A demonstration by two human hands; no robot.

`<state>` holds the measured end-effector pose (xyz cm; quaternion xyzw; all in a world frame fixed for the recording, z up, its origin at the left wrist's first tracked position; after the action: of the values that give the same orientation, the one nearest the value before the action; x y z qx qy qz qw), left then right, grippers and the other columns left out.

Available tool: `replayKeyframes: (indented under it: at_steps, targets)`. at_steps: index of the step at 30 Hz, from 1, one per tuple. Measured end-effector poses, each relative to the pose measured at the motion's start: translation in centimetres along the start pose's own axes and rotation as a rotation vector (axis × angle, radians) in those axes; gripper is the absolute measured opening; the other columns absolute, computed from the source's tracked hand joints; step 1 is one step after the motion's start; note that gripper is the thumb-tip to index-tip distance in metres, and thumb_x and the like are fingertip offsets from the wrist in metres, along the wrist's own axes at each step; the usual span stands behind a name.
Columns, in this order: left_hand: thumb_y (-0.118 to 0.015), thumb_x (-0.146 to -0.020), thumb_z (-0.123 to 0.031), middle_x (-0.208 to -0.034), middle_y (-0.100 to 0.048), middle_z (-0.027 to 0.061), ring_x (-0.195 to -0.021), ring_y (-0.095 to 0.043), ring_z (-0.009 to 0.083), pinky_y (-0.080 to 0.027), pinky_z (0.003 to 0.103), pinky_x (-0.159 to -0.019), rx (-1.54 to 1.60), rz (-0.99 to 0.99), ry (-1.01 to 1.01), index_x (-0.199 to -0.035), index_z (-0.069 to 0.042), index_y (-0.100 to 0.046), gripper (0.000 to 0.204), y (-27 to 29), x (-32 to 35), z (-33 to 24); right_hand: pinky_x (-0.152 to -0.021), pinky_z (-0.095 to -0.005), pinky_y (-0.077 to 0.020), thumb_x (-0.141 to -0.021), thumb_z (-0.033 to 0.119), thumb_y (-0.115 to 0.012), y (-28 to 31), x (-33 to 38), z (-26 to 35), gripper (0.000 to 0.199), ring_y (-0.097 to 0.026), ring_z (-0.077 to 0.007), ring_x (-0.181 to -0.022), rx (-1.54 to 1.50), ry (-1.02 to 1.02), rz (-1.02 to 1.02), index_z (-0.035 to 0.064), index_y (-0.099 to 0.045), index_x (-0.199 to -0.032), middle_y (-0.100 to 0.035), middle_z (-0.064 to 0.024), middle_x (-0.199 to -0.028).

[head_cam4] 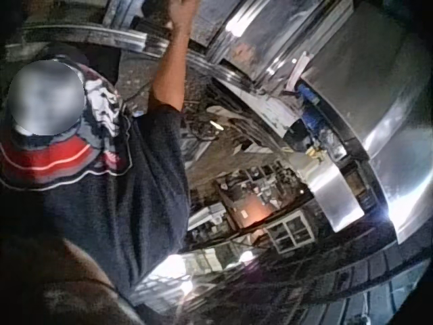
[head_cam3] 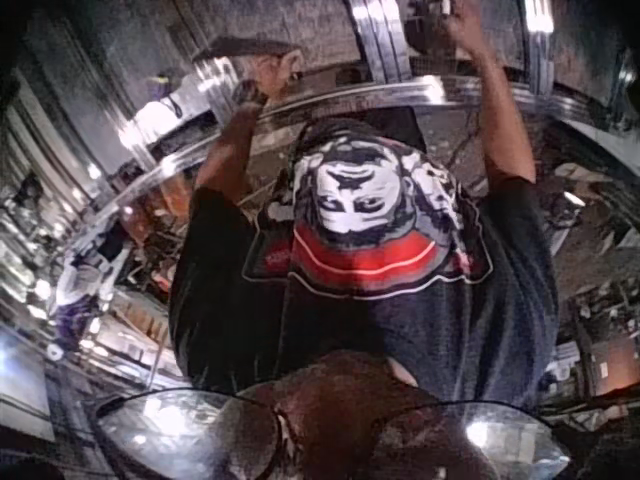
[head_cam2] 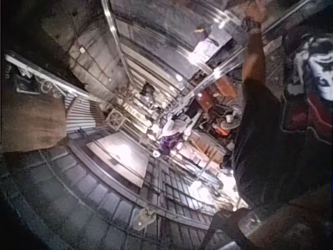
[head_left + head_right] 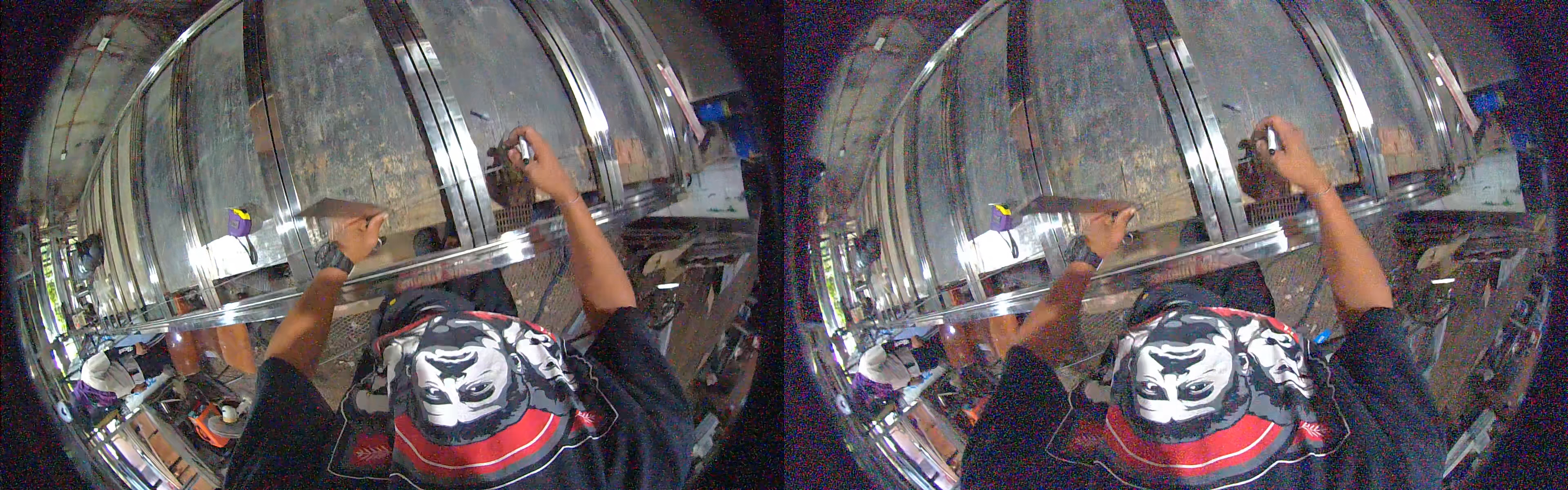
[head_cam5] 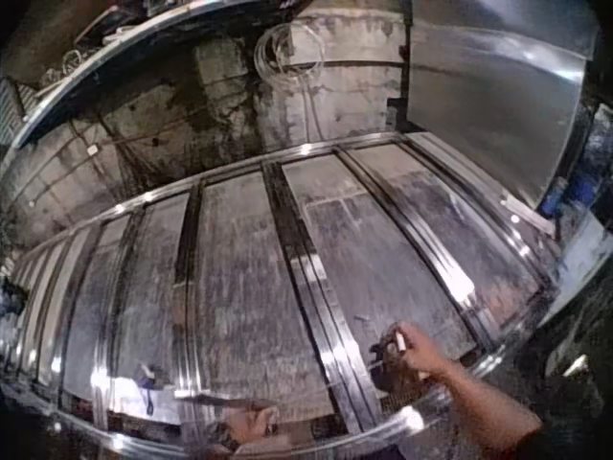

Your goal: The person uses a metal square and a marker to draw straight lines along the edges of metal frame pieces on a workbench. After marking, the person picks up a long metal bar and walks through the workshop.

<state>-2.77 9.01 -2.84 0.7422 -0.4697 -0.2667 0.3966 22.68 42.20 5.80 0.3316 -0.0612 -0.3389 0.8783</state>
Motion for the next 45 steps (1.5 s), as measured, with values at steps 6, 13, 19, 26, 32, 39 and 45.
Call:
replayKeyframes:
  at_steps: [6,13,19,26,32,39,45]
  targets:
    - [-0.073,-0.090,-0.046,-0.063,-0.064,0.0192,-0.058,-0.062,0.0389,-0.046,0.046,-0.055,-0.117,-0.071,-0.108,-0.060,-0.003,-0.067,0.052,3.4,-1.5,-3.9,-0.108,-0.0504,-0.0363,-0.090,0.036,-0.073,-0.1,2.1,-0.8,0.029,-0.066,-0.0297,-0.101,0.304,0.061,0.145,0.0169,-0.066,-0.111,-0.071,-0.0072,-0.102]
    - [-0.072,-0.089,-0.048,-0.061,-0.061,0.0201,-0.061,-0.062,0.0395,-0.046,0.049,-0.060,0.047,-0.019,0.064,-0.059,-0.003,-0.065,0.056,3.2,-1.2,-2.0,-0.102,-0.0487,-0.0388,-0.079,0.008,-0.069,-1.3,2.5,-0.1,0.038,-0.064,-0.0307,-0.107,0.500,0.199,0.106,0.0207,-0.068,-0.114,-0.070,-0.0068,-0.107]
    - [-0.073,-0.089,-0.047,-0.061,-0.061,0.0221,-0.064,-0.062,0.0408,-0.047,0.051,-0.062,-0.060,0.078,0.137,-0.058,0.000,-0.064,0.057,3.8,-1.6,-3.0,-0.100,-0.0485,-0.0384,-0.078,0.001,-0.067,-1.4,4.1,0.9,0.042,-0.062,-0.0326,-0.109,0.495,0.190,0.042,0.0183,-0.067,-0.116,-0.067,-0.0084,-0.108]
    - [-0.077,-0.084,-0.053,-0.055,-0.057,0.0216,-0.053,-0.058,0.0383,-0.041,0.049,-0.052,-0.063,-0.075,-0.123,-0.054,0.000,-0.062,0.062,4.9,-1.5,-4.6,-0.100,-0.0506,-0.0392,-0.080,0.002,-0.068,-2.7,4.9,1.0,0.040,-0.063,-0.0323,-0.107,0.581,0.255,-0.032,0.0198,-0.068,-0.116,-0.068,-0.0099,-0.106]
    - [-0.076,-0.082,-0.057,-0.050,-0.051,0.0214,-0.050,-0.052,0.0397,-0.037,0.051,-0.051,0.035,-0.108,-0.169,-0.050,0.000,-0.056,0.069,5.4,-1.5,-5.6,-0.099,-0.0492,-0.0405,-0.076,0.000,-0.069,-4.3,5.5,2.8,0.043,-0.063,-0.0305,-0.104,0.572,0.301,-0.080,0.0196,-0.068,-0.115,-0.067,-0.0067,-0.102]
    - [-0.075,-0.083,-0.058,-0.050,-0.052,0.0197,-0.050,-0.051,0.0392,-0.037,0.051,-0.052,-0.053,-0.136,-0.159,-0.047,-0.002,-0.053,0.071,4.6,-1.0,-4.4,-0.098,-0.0500,-0.0410,-0.076,0.000,-0.067,-5.8,5.3,5.3,0.036,-0.062,-0.0300,-0.100,0.518,0.307,-0.091,0.0184,-0.068,-0.107,-0.064,-0.0055,-0.095]
    - [-0.074,-0.085,-0.054,-0.067,-0.065,0.0195,-0.071,-0.065,0.0385,-0.050,0.050,-0.067,-0.151,0.018,0.008,-0.056,-0.001,-0.064,0.061,3.9,-1.4,-3.9,-0.094,-0.0490,-0.0408,-0.074,-0.002,-0.065,-6.6,5.2,6.1,0.037,-0.060,-0.0312,-0.094,0.501,0.357,-0.113,0.0182,-0.068,-0.104,-0.061,-0.0065,-0.089]
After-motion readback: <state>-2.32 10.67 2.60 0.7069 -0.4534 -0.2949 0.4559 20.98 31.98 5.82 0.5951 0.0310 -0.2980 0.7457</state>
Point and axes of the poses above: each hand's wrist, its own x-axis away from the middle knuckle, its own y-axis out of the back of the hand, z = x × y, the point moved 9 cm from there along -x, towards the middle knuckle
